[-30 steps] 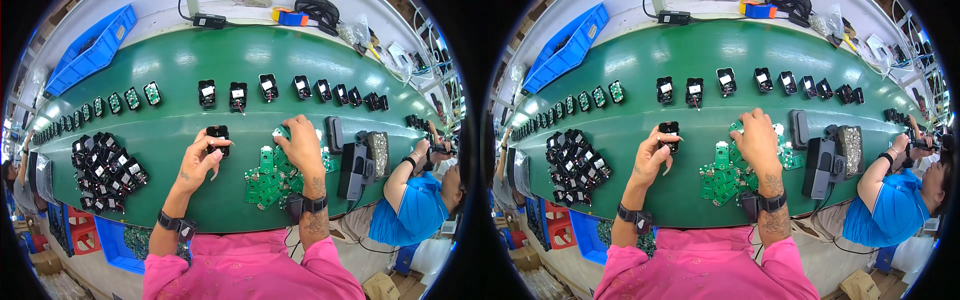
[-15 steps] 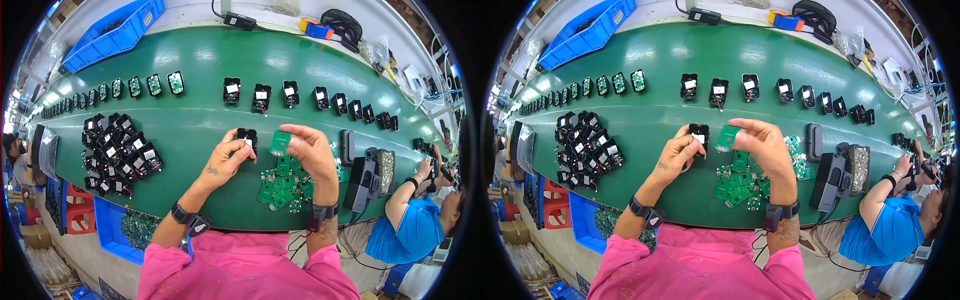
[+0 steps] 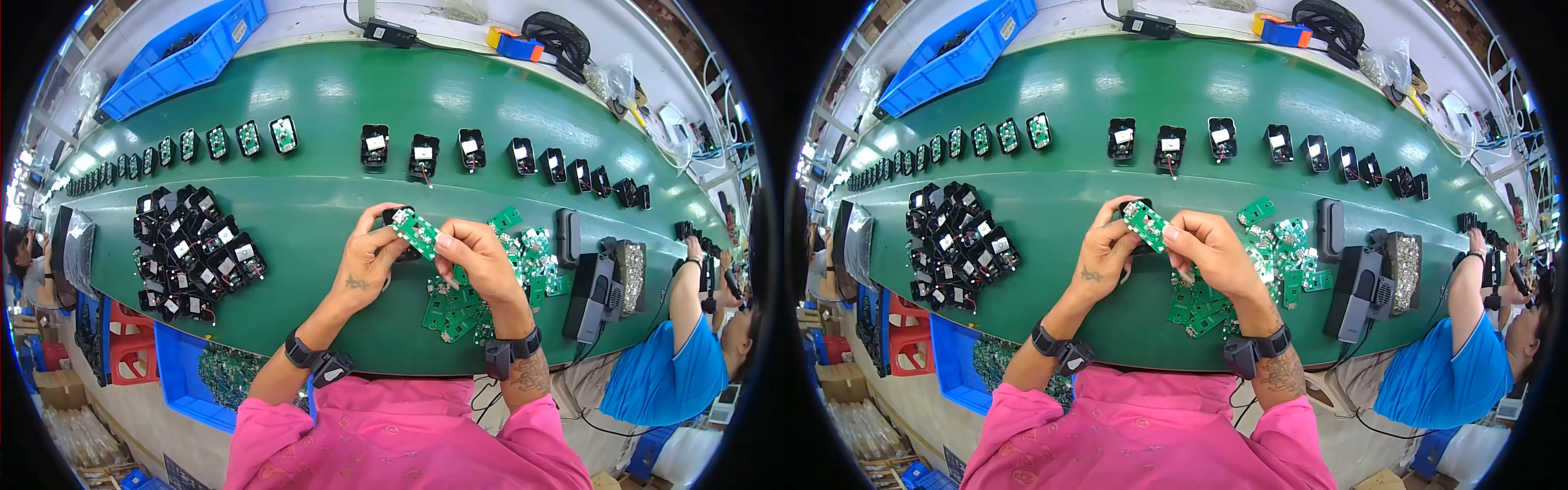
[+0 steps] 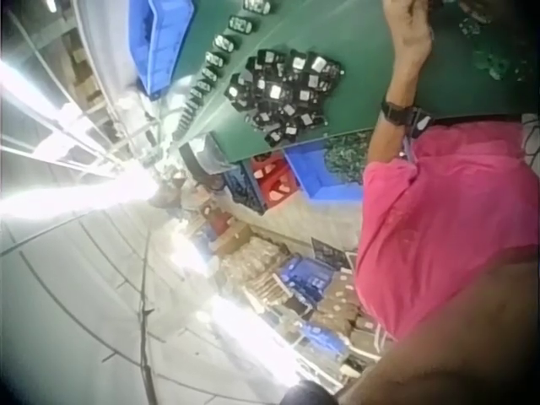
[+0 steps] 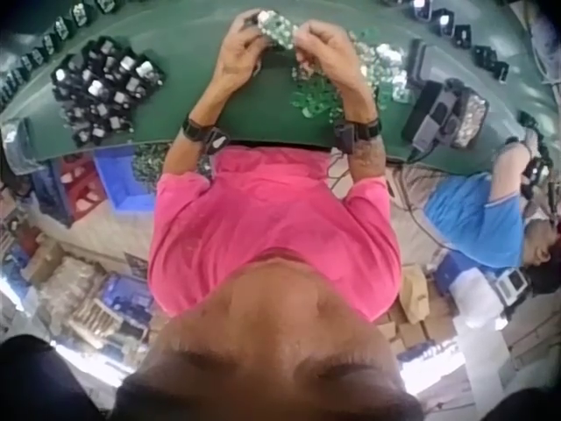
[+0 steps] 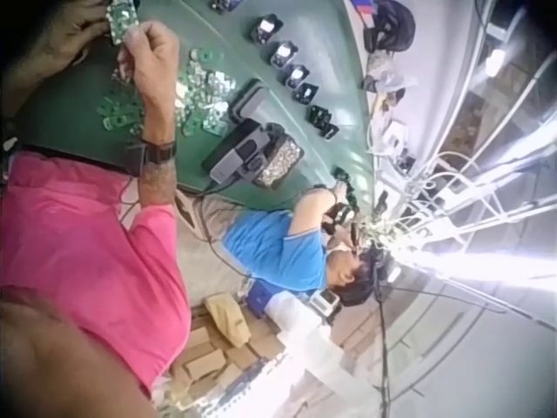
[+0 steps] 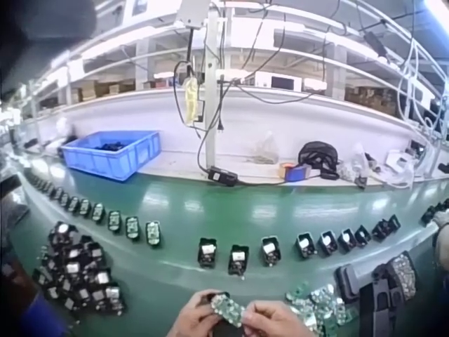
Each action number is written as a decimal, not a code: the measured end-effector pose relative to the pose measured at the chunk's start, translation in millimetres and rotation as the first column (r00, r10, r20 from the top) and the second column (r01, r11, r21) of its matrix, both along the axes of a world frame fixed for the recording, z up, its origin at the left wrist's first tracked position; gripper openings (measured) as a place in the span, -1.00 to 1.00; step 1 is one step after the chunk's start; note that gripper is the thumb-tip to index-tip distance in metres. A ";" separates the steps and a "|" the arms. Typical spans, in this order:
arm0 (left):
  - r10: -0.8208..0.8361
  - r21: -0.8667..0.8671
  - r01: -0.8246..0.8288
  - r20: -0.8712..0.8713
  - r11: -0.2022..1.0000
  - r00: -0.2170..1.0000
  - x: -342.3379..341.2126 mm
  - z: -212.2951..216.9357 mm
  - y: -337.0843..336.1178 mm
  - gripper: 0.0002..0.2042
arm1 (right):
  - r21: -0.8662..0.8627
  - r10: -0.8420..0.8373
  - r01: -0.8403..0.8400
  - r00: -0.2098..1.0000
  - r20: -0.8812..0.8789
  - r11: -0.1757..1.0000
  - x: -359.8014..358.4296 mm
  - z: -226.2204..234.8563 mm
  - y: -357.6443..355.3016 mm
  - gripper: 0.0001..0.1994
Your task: Assembling circuit boards into black plastic enclosures on a production line.
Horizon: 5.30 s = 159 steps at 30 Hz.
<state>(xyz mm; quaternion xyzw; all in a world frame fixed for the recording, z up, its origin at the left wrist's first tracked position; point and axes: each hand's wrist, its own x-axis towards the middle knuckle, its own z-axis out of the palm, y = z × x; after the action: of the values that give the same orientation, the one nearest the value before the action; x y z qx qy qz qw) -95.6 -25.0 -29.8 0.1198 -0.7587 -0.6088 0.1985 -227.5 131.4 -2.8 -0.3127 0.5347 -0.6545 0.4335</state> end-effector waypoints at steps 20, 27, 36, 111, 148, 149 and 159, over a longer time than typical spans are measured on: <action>-0.033 -0.083 0.031 -0.030 0.996 0.999 0.1 2.5 2.7 -0.80 | 0.146 -0.174 0.191 0.977 -0.122 0.971 -0.7 -7.6 -6.8 -0.76; -0.095 0.016 0.095 0.011 0.995 0.995 3.1 9.3 -0.4 -0.68 | 0.187 -0.140 0.154 0.987 -0.084 0.970 -3.3 -8.3 -5.3 -0.77; -0.123 0.380 0.125 -0.028 0.917 0.992 -0.5 1.6 -0.3 -0.40 | 0.112 -0.251 0.322 0.876 -0.412 0.940 -0.1 -13.3 -9.0 -0.86; 0.139 -0.087 -0.156 -0.172 0.984 0.975 -6.5 12.4 15.7 -0.61 | -0.094 -0.430 0.533 0.553 -0.714 0.841 25.1 -7.6 -13.1 -0.85; 0.014 0.219 0.001 -0.067 0.976 0.998 1.2 19.0 14.2 -0.51 | 0.046 -0.322 0.432 0.735 -0.597 0.901 22.3 0.3 -13.9 -0.75; -0.010 0.263 0.030 -0.076 0.964 0.997 2.3 20.4 12.3 -0.51 | 0.068 -0.307 0.433 0.733 -0.607 0.899 21.1 2.0 -13.5 -0.74; 0.090 0.315 -0.073 -0.037 0.946 0.995 -4.0 8.2 19.0 -0.71 | 0.127 -0.225 0.326 0.840 -0.494 0.937 37.0 1.8 -22.4 -0.65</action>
<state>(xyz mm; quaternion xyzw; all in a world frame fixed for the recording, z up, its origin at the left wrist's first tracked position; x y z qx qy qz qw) -99.7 -6.0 -21.7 0.1655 -0.6417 -0.7155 0.2211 -190.5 109.0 -1.0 -0.3352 0.7282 -0.5553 0.2214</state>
